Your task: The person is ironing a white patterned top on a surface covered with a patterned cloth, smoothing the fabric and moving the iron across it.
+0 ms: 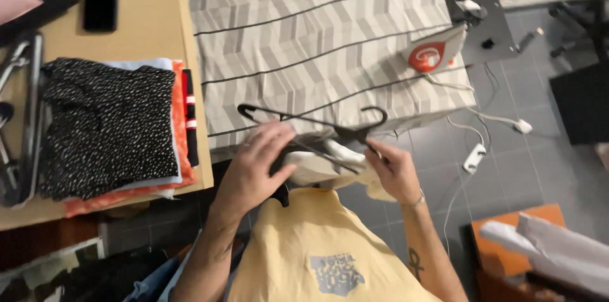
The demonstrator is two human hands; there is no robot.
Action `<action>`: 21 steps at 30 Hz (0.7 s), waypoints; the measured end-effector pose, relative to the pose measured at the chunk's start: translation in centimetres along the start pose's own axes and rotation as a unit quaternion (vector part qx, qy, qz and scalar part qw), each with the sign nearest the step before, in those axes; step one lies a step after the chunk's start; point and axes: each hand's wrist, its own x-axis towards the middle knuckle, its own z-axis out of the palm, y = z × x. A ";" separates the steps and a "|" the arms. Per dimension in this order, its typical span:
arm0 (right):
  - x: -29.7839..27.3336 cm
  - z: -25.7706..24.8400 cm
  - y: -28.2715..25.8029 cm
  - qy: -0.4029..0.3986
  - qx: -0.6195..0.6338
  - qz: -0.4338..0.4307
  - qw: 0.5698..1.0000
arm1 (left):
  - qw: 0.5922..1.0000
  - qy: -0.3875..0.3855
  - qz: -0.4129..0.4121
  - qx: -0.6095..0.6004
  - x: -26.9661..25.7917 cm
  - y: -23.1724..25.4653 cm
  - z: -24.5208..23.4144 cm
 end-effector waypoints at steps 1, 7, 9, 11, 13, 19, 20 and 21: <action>-0.3 -0.2 0.8 -0.008 0.004 -0.005 1.000 | 1.000 0.005 -0.006 0.007 0.6 -0.3 0.3; 0.7 -2.2 -3.7 -0.130 0.031 0.042 0.990 | 0.956 0.026 0.101 0.275 -1.0 -7.5 5.4; 2.0 -3.0 -6.3 -0.151 -0.022 -0.006 0.988 | 0.959 0.038 0.092 0.265 -1.3 -7.4 4.9; 2.6 -4.1 -5.9 -0.157 -0.030 -0.031 0.987 | 0.961 0.024 0.069 0.267 -1.9 -7.2 4.0; 2.8 -4.9 -4.5 -0.165 -0.038 -0.055 0.984 | 0.962 0.010 0.043 0.270 -2.7 -7.0 3.2; 3.1 -5.7 0.8 -0.088 -0.064 -0.097 0.989 | 0.955 0.005 -0.051 0.291 -4.0 -4.2 1.5; 3.3 -5.5 0.9 -0.075 -0.054 -0.106 0.990 | 0.959 0.002 -0.070 0.275 -4.2 -3.7 1.4; 3.8 -5.2 1.1 -0.060 -0.044 -0.117 0.990 | 0.962 0.001 -0.088 0.260 -4.1 -3.4 1.3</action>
